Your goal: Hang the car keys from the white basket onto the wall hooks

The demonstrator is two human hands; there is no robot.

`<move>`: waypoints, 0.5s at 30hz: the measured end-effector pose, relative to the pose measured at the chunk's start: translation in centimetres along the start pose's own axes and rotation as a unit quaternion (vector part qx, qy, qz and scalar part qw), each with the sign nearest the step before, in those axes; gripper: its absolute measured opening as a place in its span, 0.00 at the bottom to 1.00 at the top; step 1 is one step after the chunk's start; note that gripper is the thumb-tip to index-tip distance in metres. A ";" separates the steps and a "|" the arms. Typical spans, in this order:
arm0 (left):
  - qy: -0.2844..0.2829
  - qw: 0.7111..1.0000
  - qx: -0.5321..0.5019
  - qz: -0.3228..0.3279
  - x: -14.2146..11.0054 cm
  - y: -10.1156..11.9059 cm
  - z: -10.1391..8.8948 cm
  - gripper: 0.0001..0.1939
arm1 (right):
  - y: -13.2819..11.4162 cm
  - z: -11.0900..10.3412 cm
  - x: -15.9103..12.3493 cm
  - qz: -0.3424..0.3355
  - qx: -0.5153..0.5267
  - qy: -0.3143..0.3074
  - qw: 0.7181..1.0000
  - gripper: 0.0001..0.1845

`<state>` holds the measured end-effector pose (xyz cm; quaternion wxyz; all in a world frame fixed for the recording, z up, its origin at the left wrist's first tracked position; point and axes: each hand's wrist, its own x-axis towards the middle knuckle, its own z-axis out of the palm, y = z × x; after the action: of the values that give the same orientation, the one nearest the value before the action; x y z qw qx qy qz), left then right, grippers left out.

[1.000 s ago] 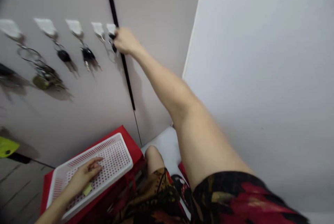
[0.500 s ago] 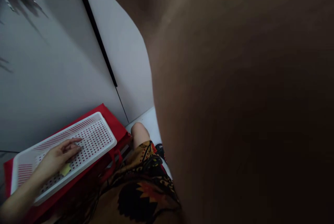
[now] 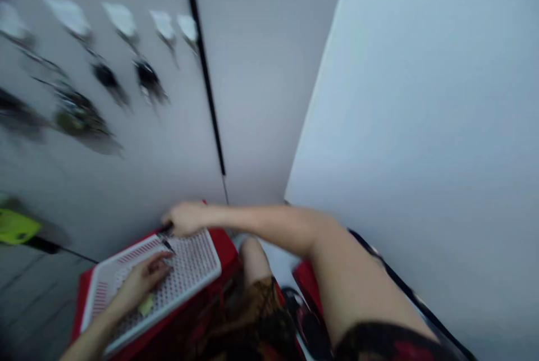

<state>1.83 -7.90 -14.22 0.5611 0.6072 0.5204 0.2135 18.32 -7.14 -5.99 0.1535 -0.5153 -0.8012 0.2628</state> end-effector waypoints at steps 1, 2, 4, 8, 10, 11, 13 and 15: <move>0.002 1.000 -0.013 0.005 0.0 -0.1 -0.1 0.16 | -0.4 0.4 0.5 -0.022 -0.032 -0.039 0.998 0.09; 0.003 1.000 -0.030 0.007 0.1 0.0 -0.3 0.14 | -0.6 0.5 0.9 -0.037 -0.059 -0.059 0.996 0.09; 0.024 0.996 -0.073 0.041 0.6 1.5 -1.3 0.15 | -0.6 -0.7 2.0 -0.055 -0.060 -0.007 0.997 0.14; 0.194 0.959 -0.085 0.187 0.6 9.3 -5.5 0.17 | -2.4 -8.0 5.0 -0.074 0.053 0.323 0.942 0.19; 0.299 0.916 -0.062 0.261 0.5 14.2 -7.6 0.22 | -4.2 -12.0 6.3 -0.078 0.056 0.461 0.882 0.23; 0.358 0.890 -0.055 0.277 0.7 16.4 -8.4 0.25 | -5.0 -13.6 7.0 -0.070 0.050 0.509 0.857 0.25; 0.424 0.862 -0.045 0.275 1.3 19.9 -9.4 0.30 | -6.1 -15.7 8.0 -0.036 0.042 0.564 0.824 0.28; 0.444 0.855 -0.035 0.266 2.1 22.1 -9.5 0.29 | -6.6 -16.6 8.7 0.000 0.045 0.571 0.820 0.27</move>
<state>3.22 2.07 7.69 0.2131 0.5431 0.5246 0.6200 18.36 2.90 11.16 0.6064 -0.5658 -0.5570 -0.0428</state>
